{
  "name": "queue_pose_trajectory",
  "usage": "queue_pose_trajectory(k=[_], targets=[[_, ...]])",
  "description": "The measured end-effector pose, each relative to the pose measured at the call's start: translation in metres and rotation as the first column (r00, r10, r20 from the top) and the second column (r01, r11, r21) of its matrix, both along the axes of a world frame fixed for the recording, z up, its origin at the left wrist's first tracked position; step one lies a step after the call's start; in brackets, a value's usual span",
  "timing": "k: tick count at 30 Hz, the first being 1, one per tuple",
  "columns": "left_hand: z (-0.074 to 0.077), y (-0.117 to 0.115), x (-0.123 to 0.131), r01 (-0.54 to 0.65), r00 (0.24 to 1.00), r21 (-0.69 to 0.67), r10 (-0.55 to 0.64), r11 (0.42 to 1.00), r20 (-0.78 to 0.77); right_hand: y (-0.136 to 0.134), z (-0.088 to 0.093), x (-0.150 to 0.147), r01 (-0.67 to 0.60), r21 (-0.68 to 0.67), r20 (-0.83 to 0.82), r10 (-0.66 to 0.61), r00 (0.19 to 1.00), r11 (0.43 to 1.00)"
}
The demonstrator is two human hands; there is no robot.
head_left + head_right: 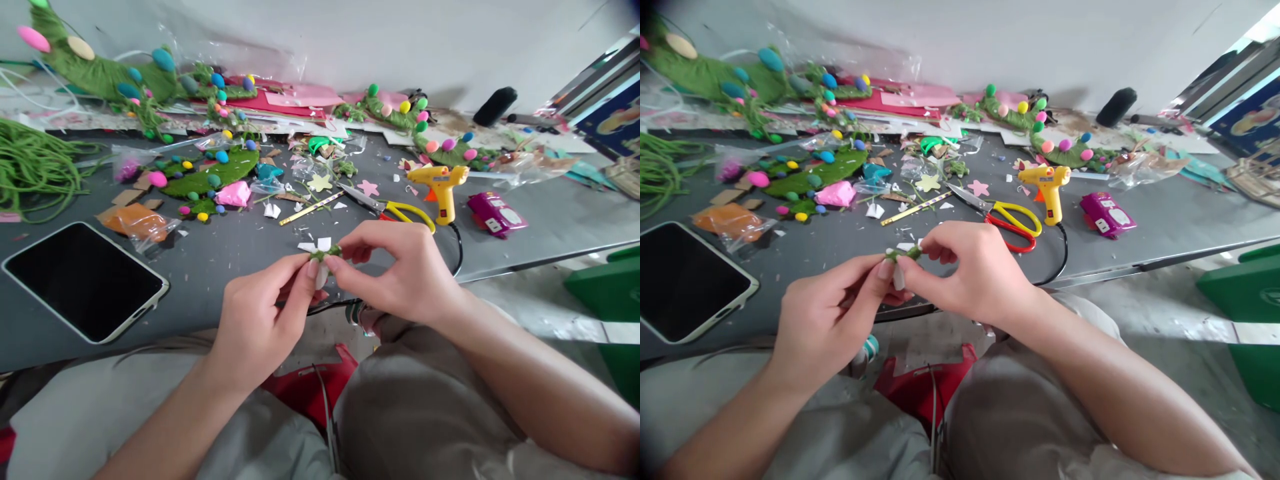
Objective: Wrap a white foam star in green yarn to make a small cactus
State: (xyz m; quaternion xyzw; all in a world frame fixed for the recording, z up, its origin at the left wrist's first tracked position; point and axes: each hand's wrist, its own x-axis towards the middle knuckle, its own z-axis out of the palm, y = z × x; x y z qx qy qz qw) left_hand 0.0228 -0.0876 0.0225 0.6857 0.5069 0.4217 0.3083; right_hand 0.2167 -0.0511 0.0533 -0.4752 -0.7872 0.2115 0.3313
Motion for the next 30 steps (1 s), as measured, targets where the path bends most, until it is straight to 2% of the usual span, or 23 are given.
queue_pose_trajectory(k=[4, 9, 18, 24, 28, 30], targets=[[-0.0011, 0.0004, -0.0004, 0.009, 1.0, 0.015, -0.009, 1.0, -0.026, 0.0014, -0.0006, -0.002, 0.02, 0.005, 0.0, -0.02, 1.0, 1.0], [-0.0012, 0.0017, -0.0007, 0.022, 1.0, -0.014, -0.021, 1.0, 0.019, 0.0017, 0.0048, -0.0006, 0.006, -0.073, -0.027, -0.008, 1.0, 0.997], [0.001, 0.001, 0.0005, 0.028, 0.998, -0.037, -0.026, 0.999, 0.052, 0.0004, 0.0036, -0.0014, 0.012, -0.032, -0.011, -0.013, 1.0, 0.999], [0.0032, 0.0011, 0.0015, 0.008, 0.998, -0.078, -0.003, 0.997, 0.061, 0.0036, 0.0045, 0.0006, 0.014, -0.09, -0.051, -0.019, 0.998, 0.996], [0.0037, 0.0013, 0.0021, -0.035, 0.994, -0.115, 0.047, 0.993, 0.098, 0.0027, 0.0065, 0.0054, 0.05, -0.003, -0.161, -0.05, 0.986, 0.999], [0.0032, 0.0018, 0.0025, -0.047, 0.992, -0.119, 0.06, 0.992, 0.107, 0.0004, 0.0065, 0.0059, 0.015, -0.001, -0.152, -0.015, 0.988, 1.0]])
